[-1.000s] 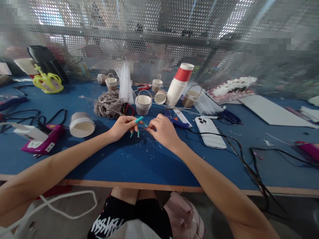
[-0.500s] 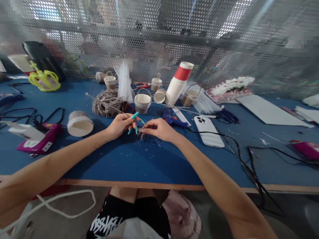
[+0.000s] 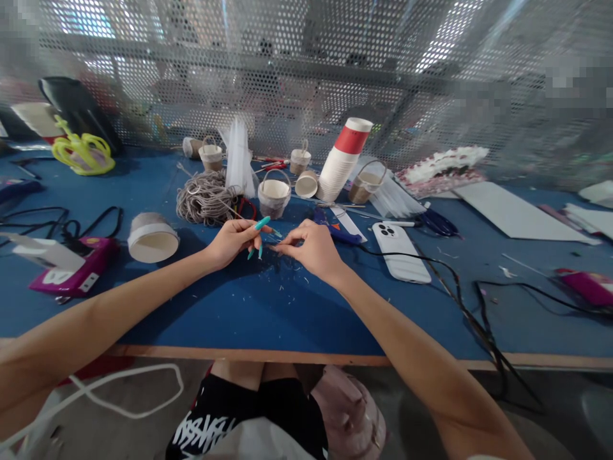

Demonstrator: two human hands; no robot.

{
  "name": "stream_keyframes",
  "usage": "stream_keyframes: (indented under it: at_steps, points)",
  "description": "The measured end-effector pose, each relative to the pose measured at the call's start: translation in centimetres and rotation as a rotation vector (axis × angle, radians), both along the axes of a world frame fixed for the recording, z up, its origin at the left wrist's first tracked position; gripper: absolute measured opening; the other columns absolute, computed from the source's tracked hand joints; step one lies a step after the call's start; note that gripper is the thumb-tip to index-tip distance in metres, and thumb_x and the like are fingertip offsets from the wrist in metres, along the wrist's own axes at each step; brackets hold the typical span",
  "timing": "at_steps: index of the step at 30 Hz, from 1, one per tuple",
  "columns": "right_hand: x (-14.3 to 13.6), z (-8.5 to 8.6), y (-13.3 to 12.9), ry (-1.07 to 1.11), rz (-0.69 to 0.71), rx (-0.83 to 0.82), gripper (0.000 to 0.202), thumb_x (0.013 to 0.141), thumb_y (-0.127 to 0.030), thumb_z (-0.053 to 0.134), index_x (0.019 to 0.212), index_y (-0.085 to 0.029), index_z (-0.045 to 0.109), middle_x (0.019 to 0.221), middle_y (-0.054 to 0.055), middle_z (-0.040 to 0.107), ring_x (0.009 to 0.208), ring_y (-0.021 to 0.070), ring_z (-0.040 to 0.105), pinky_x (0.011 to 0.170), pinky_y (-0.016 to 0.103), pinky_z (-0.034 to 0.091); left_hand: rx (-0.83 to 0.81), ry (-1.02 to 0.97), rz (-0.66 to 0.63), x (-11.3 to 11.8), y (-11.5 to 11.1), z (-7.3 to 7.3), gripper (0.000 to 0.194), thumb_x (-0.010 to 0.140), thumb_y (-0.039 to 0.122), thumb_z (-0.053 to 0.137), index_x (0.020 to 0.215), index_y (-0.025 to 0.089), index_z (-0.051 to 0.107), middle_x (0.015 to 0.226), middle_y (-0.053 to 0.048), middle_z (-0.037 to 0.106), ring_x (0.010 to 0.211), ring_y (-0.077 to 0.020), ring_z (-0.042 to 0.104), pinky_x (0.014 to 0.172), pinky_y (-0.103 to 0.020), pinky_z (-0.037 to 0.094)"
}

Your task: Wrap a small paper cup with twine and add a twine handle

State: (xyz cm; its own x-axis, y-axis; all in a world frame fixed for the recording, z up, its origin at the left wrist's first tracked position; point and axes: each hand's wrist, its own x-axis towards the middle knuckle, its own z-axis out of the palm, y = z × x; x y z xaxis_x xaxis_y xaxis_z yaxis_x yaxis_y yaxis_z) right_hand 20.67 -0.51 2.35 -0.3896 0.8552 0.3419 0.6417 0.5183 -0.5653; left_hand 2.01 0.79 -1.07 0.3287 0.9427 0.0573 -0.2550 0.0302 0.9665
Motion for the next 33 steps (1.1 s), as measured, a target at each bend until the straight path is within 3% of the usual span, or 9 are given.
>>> stream_keyframes:
  at_steps: [7,12,15,17,20,22,33]
  points:
    - [-0.2,-0.6,-0.1,-0.133,-0.133,0.189,0.025,0.068,-0.021,0.077,0.051,-0.018,0.059,0.056,0.002,0.056,0.071,0.0176,0.049,0.061,0.03,0.036,0.018,-0.018,-0.022,0.1,0.1,-0.3,0.033,0.067,0.041,0.074,0.078,0.01,0.073,0.047,0.0,0.059,0.041,-0.0043,0.048,0.04,-0.014,0.037]
    - [-0.6,-0.4,-0.6,-0.132,-0.096,0.206,0.032,0.075,-0.027,0.071,0.05,-0.019,0.053,0.056,0.003,0.059,0.073,0.0184,0.047,0.063,0.031,0.035,0.025,-0.015,0.001,0.1,0.1,-0.3,0.034,0.066,0.042,0.075,0.076,0.01,0.072,0.048,0.0,0.06,0.041,-0.0037,0.048,0.041,-0.014,0.037]
    - [-0.6,-0.1,-0.6,-0.081,-0.023,0.086,0.032,0.076,-0.036,0.069,0.053,-0.018,0.056,0.059,0.004,0.063,0.072,0.0177,0.05,0.063,0.03,0.037,0.035,0.007,0.006,-0.1,0.2,-0.3,0.032,0.068,0.041,0.073,0.075,0.01,0.072,0.049,0.0,0.06,0.041,-0.004,0.047,0.041,-0.015,0.037]
    - [-0.3,0.0,-0.3,-0.032,0.066,-0.087,0.03,0.077,-0.04,0.067,0.058,-0.018,0.062,0.062,0.004,0.066,0.067,0.0158,0.054,0.063,0.029,0.04,0.051,0.034,-0.002,-0.3,0.3,-0.4,0.032,0.069,0.042,0.072,0.076,0.01,0.072,0.049,-0.001,0.06,0.041,-0.0044,0.047,0.041,-0.016,0.038]
    - [0.2,-0.1,0.4,0.044,0.197,-0.348,0.026,0.079,-0.04,0.064,0.07,-0.016,0.069,0.066,0.004,0.07,0.061,0.0133,0.06,0.061,0.027,0.043,0.11,0.111,-0.025,-0.5,0.5,-0.5,0.033,0.07,0.043,0.07,0.075,0.01,0.072,0.05,-0.001,0.061,0.041,-0.0057,0.048,0.042,-0.018,0.039]
    - [0.5,-0.2,0.7,0.063,0.224,-0.394,0.022,0.077,-0.036,0.065,0.071,-0.016,0.071,0.067,0.004,0.07,0.06,0.0129,0.06,0.058,0.026,0.043,0.15,0.15,-0.042,-0.6,0.5,-0.5,0.033,0.07,0.044,0.07,0.075,0.011,0.072,0.05,-0.001,0.062,0.042,-0.0065,0.049,0.043,-0.019,0.04]
    - [0.2,0.2,-0.1,-0.023,0.012,-0.037,0.007,0.071,-0.022,0.073,0.065,-0.02,0.07,0.061,0.002,0.06,0.071,0.017,0.051,0.061,0.029,0.038,0.106,0.122,-0.001,-0.4,0.3,-0.3,0.038,0.074,0.045,0.067,0.086,0.01,0.072,0.05,-0.001,0.06,0.043,-0.0057,0.049,0.043,-0.017,0.041]
